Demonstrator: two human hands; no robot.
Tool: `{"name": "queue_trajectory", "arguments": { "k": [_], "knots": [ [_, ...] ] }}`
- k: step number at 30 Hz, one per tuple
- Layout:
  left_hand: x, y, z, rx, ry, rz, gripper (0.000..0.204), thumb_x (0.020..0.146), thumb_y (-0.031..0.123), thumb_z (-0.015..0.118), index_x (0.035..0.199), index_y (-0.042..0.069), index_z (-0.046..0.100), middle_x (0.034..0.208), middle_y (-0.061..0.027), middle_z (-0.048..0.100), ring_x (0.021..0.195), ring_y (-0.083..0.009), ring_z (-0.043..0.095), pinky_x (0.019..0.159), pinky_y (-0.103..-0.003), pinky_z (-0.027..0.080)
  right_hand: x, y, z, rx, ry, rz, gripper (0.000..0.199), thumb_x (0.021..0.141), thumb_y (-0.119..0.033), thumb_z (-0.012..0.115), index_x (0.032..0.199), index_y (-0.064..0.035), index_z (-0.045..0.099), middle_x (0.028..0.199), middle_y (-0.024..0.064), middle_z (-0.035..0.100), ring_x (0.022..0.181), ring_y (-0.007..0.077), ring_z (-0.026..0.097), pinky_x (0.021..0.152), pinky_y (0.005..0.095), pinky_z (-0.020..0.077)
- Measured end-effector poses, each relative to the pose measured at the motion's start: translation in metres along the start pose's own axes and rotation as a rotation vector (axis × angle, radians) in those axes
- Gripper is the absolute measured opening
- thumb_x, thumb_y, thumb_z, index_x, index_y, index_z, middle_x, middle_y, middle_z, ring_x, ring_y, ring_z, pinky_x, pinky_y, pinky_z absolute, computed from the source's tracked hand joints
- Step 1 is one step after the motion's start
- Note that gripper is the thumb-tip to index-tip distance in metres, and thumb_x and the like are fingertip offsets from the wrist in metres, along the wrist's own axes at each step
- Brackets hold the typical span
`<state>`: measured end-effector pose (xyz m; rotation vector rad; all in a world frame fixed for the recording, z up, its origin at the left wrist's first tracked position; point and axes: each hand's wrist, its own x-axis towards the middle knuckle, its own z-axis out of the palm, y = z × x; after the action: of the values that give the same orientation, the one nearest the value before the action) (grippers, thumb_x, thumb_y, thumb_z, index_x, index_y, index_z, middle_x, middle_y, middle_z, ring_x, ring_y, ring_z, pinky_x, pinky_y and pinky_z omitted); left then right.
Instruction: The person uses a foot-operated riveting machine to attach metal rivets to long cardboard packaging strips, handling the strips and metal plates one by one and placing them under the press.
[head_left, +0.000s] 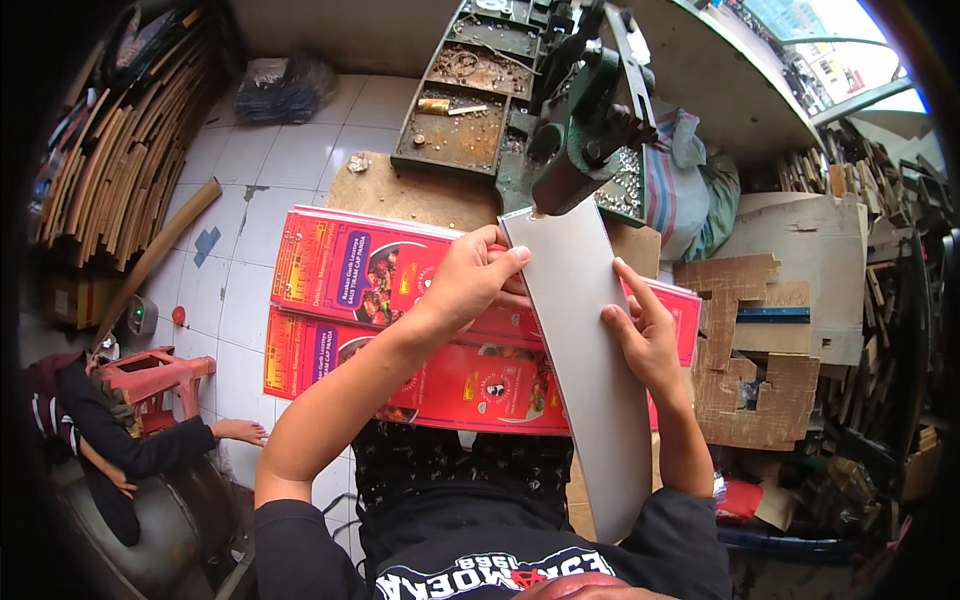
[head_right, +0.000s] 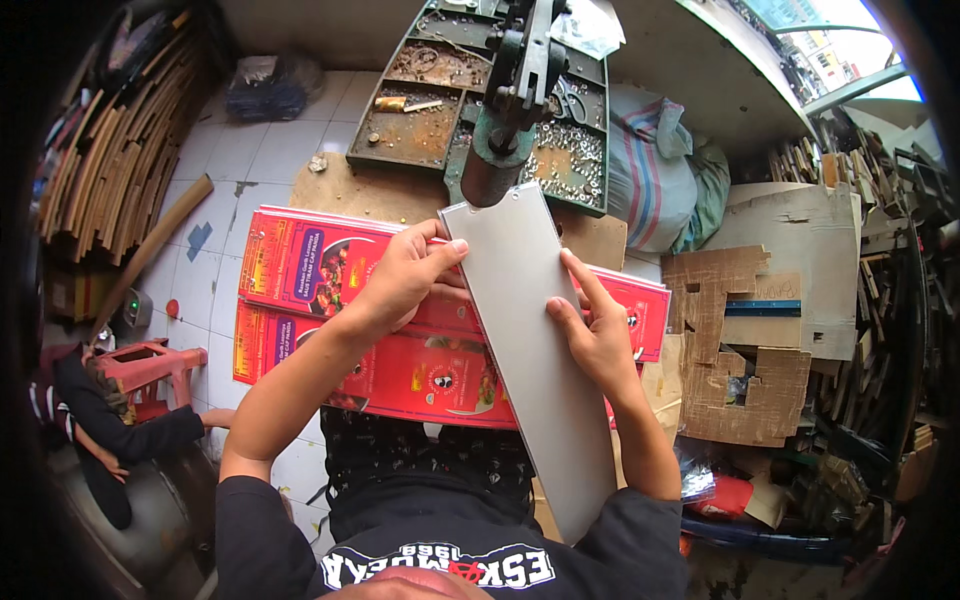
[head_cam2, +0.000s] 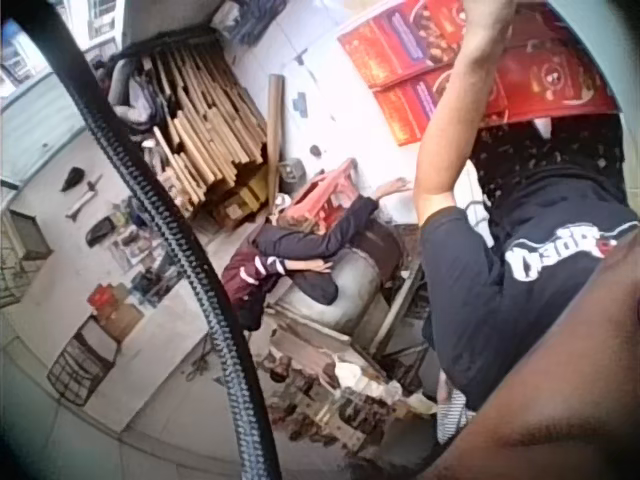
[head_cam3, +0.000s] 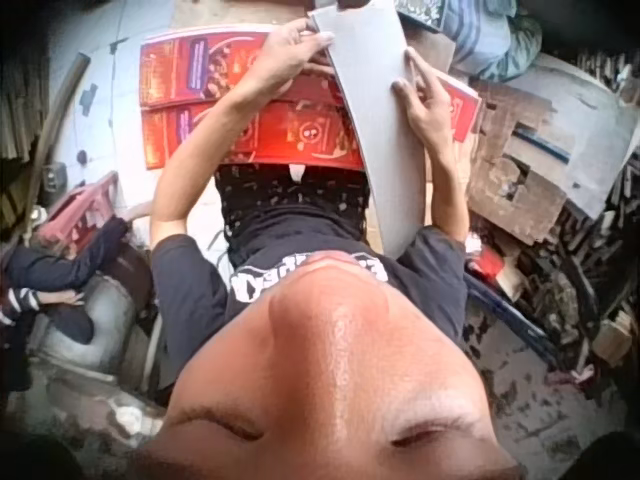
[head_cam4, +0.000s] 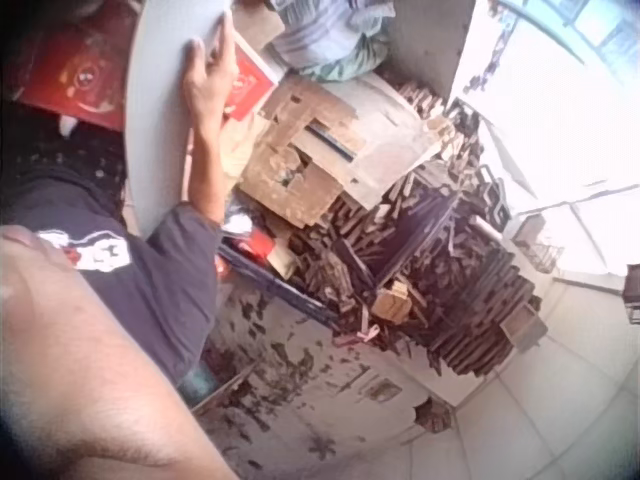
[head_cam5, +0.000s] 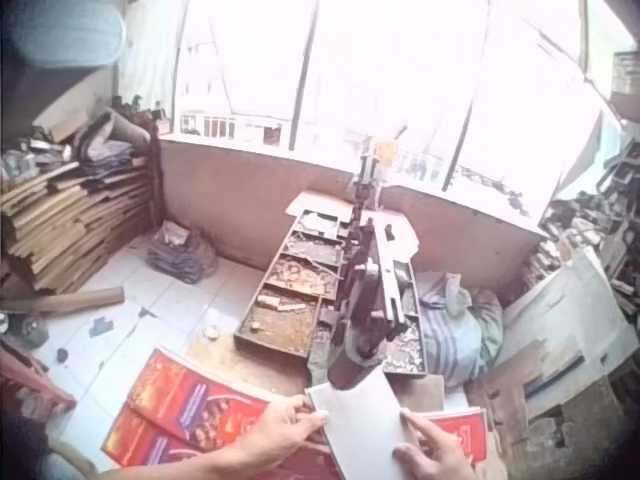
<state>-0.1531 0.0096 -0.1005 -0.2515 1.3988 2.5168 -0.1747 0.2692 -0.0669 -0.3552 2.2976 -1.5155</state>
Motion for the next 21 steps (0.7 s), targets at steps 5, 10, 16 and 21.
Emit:
{"name": "queue_trajectory", "arguments": {
  "k": [5,10,16,21],
  "knots": [
    [-0.031,-0.002,-0.004,0.016,0.002,-0.009,0.030,0.100,0.018,0.058,0.123,-0.001,0.052,0.103,-0.0128,0.069,0.082,-0.0199,0.073,0.067,-0.030,0.063,-0.020,-0.004,-0.006,0.356,-0.225,0.134,0.055,0.097,-0.022,0.067,0.143,-0.0014,0.046,0.114,0.0105,0.068,0.099,0.0143,0.064,0.085,0.0289,0.0513],
    [-0.093,0.015,-0.014,-0.075,-0.002,0.080,0.035,0.100,0.016,0.059,0.130,0.001,0.050,0.101,-0.0113,0.071,0.082,-0.0200,0.074,0.066,-0.029,0.064,-0.089,0.051,-0.025,0.633,-0.816,0.255,0.093,0.086,-0.061,0.067,0.146,0.0059,0.040,0.140,0.0157,0.053,0.130,0.0230,0.049,0.106,0.0370,0.0405],
    [-0.127,0.030,-0.025,-0.108,0.007,0.217,0.035,0.102,0.017,0.058,0.132,0.001,0.049,0.105,-0.0109,0.071,0.090,-0.0197,0.073,0.075,-0.032,0.063,-0.142,0.001,0.008,1.054,-0.918,0.493,0.106,0.071,-0.042,0.078,0.152,0.0043,0.028,0.154,0.0264,0.034,0.140,0.0378,0.040,0.116,0.0467,0.0282],
    [-0.141,0.029,-0.015,0.042,0.268,0.496,0.044,0.105,0.027,0.052,0.136,-0.003,0.048,0.120,-0.0157,0.065,0.115,-0.0215,0.063,0.097,-0.037,0.053,-0.126,-0.034,-0.032,-0.010,-0.681,-0.179,0.094,0.070,-0.038,0.083,0.145,0.0017,0.045,0.148,0.0235,0.042,0.136,0.0355,0.043,0.111,0.0459,0.0339]
  ]
}}
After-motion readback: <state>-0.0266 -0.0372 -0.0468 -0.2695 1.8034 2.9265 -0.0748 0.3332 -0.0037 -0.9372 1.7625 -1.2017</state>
